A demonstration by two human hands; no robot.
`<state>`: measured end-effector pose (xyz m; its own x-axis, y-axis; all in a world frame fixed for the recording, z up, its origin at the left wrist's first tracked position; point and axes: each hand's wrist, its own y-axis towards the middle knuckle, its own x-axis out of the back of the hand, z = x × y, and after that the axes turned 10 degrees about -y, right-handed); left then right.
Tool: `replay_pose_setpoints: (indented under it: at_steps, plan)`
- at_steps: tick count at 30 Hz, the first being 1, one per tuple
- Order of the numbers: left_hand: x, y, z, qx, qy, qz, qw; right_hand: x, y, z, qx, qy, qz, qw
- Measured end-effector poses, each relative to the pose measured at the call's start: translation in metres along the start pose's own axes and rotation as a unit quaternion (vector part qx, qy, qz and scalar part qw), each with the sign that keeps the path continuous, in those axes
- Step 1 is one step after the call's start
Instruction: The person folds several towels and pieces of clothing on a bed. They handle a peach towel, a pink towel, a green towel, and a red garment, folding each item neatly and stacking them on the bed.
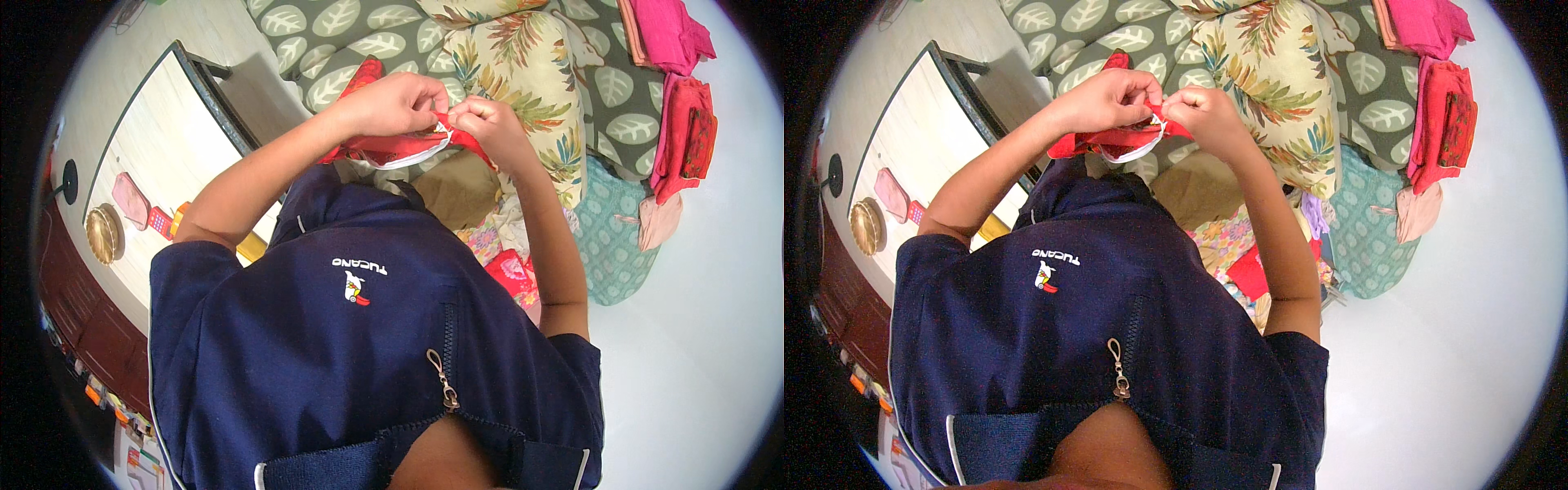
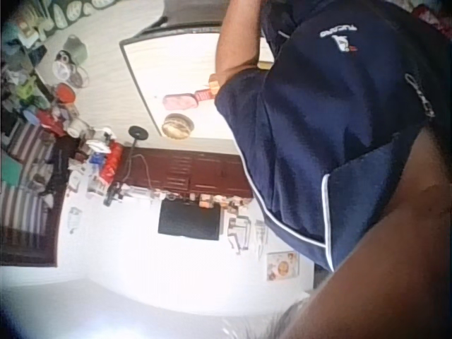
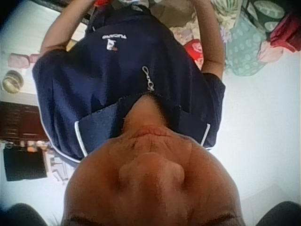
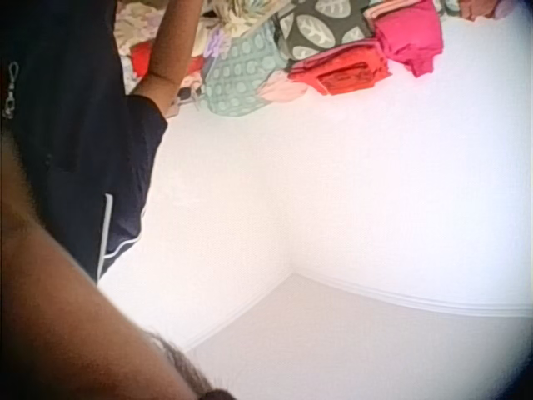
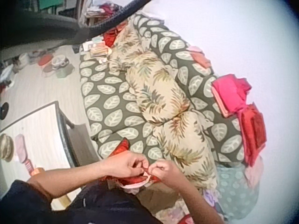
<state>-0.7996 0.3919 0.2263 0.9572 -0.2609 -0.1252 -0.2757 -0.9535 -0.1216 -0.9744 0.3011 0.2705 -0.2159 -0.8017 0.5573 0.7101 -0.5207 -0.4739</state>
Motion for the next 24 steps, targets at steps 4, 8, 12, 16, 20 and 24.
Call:
replay_pose_setpoints:
  at_steps: [4, 8, 12, 16, 20, 24]
  plan:
    - [-0.009, -0.010, 0.007, -0.140, 0.103, -0.168, 0.970, -0.001, 0.002, -0.003, -0.011, 0.069, 0.003, 0.998]
    - [-0.025, -0.026, 0.013, -0.131, 0.077, -0.288, 0.946, -0.002, 0.002, -0.006, 0.002, 0.085, -0.012, 0.996]
    - [-0.048, -0.022, 0.030, 0.021, -0.267, -0.238, 0.934, -0.006, 0.002, -0.010, 0.027, 0.080, -0.042, 0.996]
    - [-0.059, -0.014, 0.030, 0.081, -0.453, -0.213, 0.862, -0.015, 0.000, -0.016, 0.059, 0.078, -0.096, 0.990]
    - [-0.071, -0.004, 0.033, 0.071, -0.556, -0.220, 0.798, -0.027, -0.003, -0.015, 0.150, -0.060, -0.223, 0.961]
    - [-0.077, -0.001, 0.031, 0.070, -0.601, -0.231, 0.762, -0.036, -0.006, -0.017, 0.182, -0.131, -0.303, 0.926]
